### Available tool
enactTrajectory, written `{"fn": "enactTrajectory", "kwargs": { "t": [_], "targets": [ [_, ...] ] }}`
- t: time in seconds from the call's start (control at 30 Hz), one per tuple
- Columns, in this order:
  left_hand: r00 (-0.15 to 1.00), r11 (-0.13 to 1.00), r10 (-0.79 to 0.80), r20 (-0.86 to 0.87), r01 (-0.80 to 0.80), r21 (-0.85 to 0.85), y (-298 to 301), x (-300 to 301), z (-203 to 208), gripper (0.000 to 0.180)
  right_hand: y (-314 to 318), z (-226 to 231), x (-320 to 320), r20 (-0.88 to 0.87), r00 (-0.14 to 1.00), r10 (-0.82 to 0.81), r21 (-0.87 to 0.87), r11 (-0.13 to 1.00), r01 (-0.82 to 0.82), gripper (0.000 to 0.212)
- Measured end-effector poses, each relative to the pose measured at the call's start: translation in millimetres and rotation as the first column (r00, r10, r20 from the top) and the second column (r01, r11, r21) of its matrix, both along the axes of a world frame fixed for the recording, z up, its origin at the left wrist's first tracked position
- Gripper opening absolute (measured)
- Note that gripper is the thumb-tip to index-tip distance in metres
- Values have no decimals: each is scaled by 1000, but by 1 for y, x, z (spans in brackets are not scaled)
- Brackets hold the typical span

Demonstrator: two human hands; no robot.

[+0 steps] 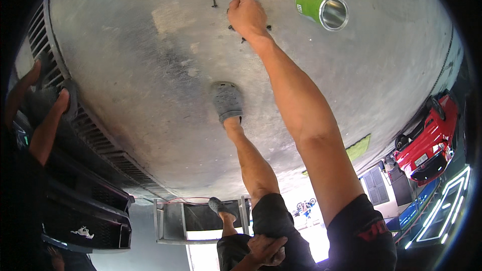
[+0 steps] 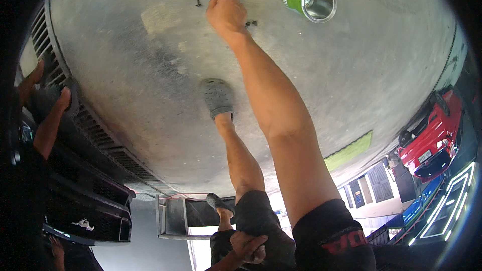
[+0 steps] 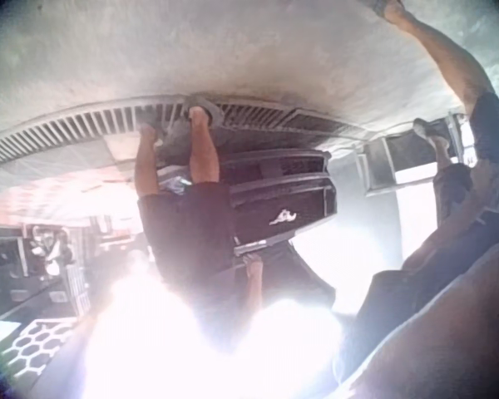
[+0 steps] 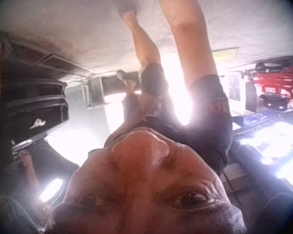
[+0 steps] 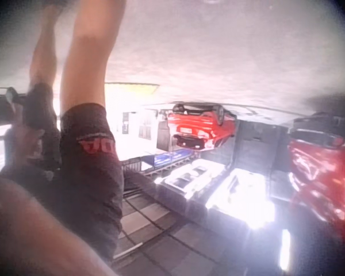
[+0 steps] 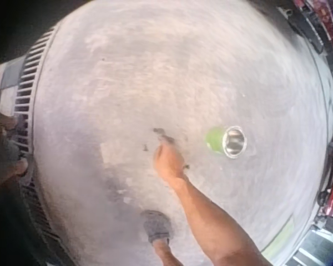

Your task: The person gathers small fasteners from the floor and, with a coworker, positions and secures a car bumper to the front of a vehicle. They repeatedly insert fasteners by hand into the bumper and vehicle frame, adjusting alignment as needed.

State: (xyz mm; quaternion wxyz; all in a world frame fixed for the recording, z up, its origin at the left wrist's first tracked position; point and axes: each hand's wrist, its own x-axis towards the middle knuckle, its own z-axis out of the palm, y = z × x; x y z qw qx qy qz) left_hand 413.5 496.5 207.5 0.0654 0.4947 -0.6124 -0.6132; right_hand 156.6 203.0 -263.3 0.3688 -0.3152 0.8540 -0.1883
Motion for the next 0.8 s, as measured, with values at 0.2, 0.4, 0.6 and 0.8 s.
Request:
{"fn": "enactTrajectory", "kwargs": {
  "t": [0.2,0.4,0.6,0.8],
  "targets": [
    [990,981,-139,-37,142,128,3,14,9,48,37,47,15,766,498,-407,150,866,477,23],
    [998,993,-51,30,47,112,-11,10,15,34,154,191,39,748,450,-489,397,872,287,9],
    [888,837,382,256,-450,312,-19,20,66,39,200,388,112,805,474,-356,455,884,-109,22],
    [539,530,840,58,-840,117,6,105,115,45,238,537,241,885,462,-60,210,936,-281,31]
  ]
}}
